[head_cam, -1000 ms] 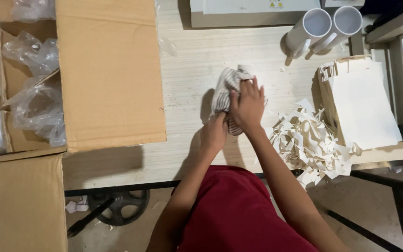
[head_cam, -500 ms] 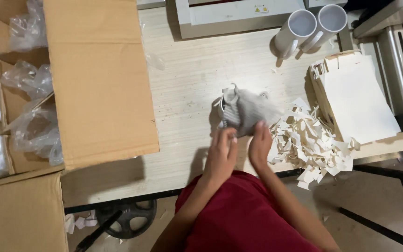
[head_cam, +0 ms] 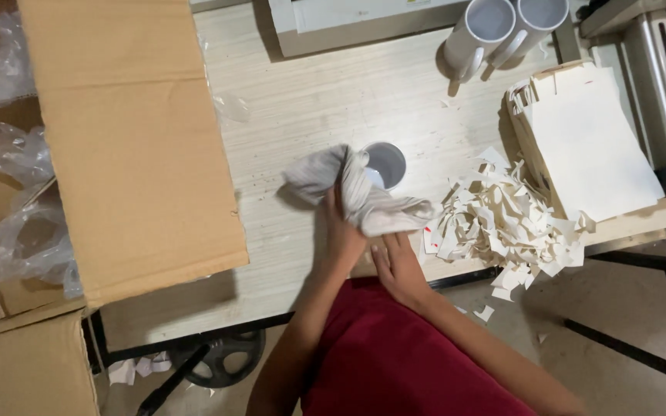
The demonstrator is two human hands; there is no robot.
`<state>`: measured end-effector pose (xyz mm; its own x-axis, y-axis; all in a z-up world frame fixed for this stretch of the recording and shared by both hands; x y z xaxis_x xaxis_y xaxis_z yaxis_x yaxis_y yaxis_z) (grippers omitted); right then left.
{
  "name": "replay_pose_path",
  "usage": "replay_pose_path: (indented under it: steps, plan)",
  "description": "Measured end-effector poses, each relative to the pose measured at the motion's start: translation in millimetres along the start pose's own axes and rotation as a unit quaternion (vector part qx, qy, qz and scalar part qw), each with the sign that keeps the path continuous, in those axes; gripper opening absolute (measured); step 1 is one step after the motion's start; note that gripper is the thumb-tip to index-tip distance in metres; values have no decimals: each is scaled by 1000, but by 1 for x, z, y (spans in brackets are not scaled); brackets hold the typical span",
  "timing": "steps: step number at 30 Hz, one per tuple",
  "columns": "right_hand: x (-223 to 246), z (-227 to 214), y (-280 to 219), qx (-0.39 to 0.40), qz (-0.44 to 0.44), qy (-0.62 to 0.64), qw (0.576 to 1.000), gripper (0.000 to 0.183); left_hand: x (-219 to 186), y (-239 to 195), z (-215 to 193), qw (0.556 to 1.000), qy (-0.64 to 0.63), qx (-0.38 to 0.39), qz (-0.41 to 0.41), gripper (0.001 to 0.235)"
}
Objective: Unboxing white ceramic mugs from a cardboard shipping box and wiping them with a cloth.
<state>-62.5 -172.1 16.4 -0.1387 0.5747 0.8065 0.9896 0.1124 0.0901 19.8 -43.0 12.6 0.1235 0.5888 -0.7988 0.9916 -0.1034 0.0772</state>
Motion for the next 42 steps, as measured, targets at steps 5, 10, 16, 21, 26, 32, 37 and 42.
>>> replay_pose_path:
  steps: [5, 10, 16, 21, 26, 32, 37, 42]
  plan:
    - [-7, -8, 10, -23, 50, 56, 997, 46, 32, 6, 49, 992, -96, 9, -83, 51]
    - [-26, 1, 12, -26, 107, 97, 989, 34, 12, 5, 26, 997, 46, 59, -2, 45]
    - [-41, 15, 18, -23, 144, 147, 978, 36, 22, 0, 23, 995, 81, 56, 30, 40]
    - [-55, 22, 15, -15, 182, 178, 967, 38, 44, -5, 27, 998, 12, 22, 55, 44]
    - [-56, 24, 22, -33, 188, 194, 962, 31, 12, 5, -8, 989, -140, 14, 40, 46]
    - [-74, 28, 35, -108, 169, 240, 950, 18, -25, 14, -28, 980, -197, 9, -15, 31]
    - [-100, 30, 20, -129, 235, 295, 917, 17, 22, -13, 9, 994, -101, -37, 2, 27]
    - [-92, -8, -4, -98, 223, 292, 925, 20, -46, -16, -64, 916, 15, 336, -219, 40]
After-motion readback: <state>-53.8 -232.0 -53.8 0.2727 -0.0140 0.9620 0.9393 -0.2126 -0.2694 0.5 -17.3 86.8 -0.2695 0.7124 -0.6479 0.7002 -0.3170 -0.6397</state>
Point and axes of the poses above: each hand's wrist, its own y-axis towards the middle knuckle, its own z-axis out of the palm, x = y × z, the point moved 3 cm from there along y, towards the middle knuckle, and after that the axes turned 2 degrees about -x, right-handed, at the moved point
